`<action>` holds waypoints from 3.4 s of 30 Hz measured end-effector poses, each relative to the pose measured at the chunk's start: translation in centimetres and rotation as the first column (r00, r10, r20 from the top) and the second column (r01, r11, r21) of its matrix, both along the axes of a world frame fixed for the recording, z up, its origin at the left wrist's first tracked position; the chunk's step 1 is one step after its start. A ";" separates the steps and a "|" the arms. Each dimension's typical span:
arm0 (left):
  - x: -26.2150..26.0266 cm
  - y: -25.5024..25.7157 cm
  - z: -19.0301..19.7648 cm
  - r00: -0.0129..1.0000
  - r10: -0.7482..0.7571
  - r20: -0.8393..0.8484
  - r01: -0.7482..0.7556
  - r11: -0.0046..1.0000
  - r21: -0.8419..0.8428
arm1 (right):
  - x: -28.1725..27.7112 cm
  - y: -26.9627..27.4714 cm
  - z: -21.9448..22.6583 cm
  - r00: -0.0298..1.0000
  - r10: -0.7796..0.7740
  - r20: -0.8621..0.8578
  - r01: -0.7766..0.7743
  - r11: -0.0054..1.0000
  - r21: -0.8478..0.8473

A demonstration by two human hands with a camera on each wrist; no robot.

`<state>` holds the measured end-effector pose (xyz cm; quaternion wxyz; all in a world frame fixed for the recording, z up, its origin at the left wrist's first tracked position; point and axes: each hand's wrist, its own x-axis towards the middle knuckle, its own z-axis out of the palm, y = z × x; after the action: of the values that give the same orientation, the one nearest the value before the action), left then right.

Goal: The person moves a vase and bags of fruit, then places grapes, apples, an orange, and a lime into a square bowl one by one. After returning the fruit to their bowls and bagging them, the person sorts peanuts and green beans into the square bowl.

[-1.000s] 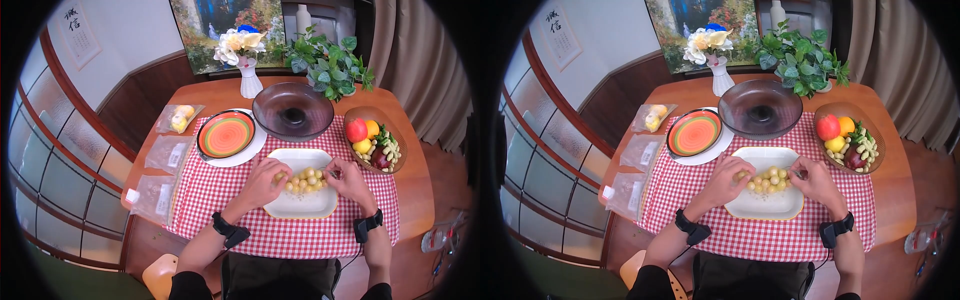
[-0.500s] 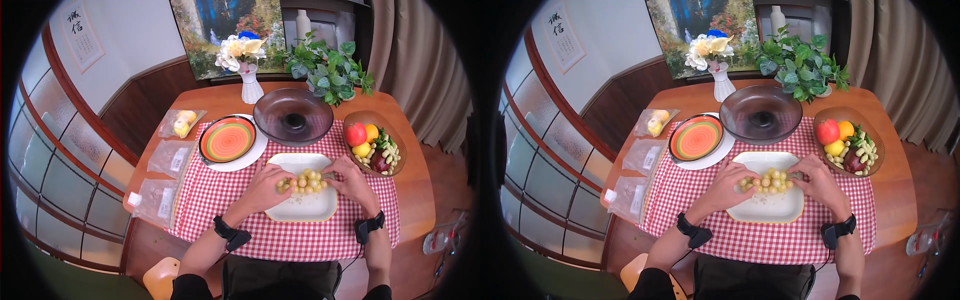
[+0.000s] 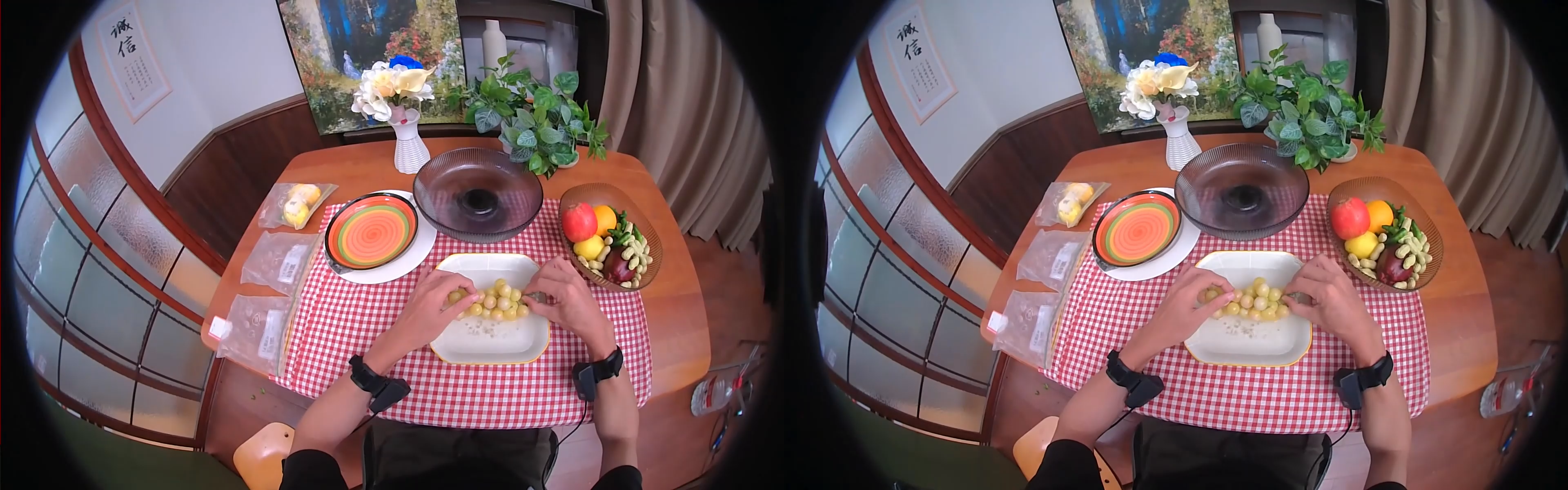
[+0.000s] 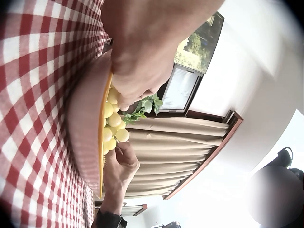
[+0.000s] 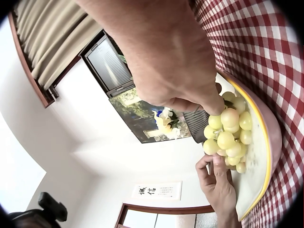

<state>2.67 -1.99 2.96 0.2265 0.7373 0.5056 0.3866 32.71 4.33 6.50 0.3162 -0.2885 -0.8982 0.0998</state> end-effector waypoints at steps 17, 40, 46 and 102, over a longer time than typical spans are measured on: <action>0.2 0.2 -0.1 0.999 -0.038 -0.030 0.041 0.991 0.128 | 0.3 -0.1 -0.8 0.981 -0.102 -0.164 0.018 0.893 -0.451; 0.4 -0.5 0.7 0.959 -0.117 -0.259 0.149 0.983 0.107 | -0.1 -0.3 -0.1 1.000 -0.015 -0.004 0.014 0.982 -0.186; 0.5 -0.5 0.6 0.968 -0.098 -0.230 0.126 0.986 0.111 | -0.2 -0.1 -0.5 1.000 -0.001 0.002 0.001 0.995 -0.103; 0.4 -0.2 0.5 0.990 -0.007 -0.141 0.032 0.984 0.177 | -0.2 -0.2 -0.6 1.000 -0.028 0.008 0.028 0.989 -0.143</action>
<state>3.05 -2.15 3.50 0.1271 0.7847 0.4764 0.3756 32.55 4.15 5.93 0.2933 -0.3234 -0.8856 0.1588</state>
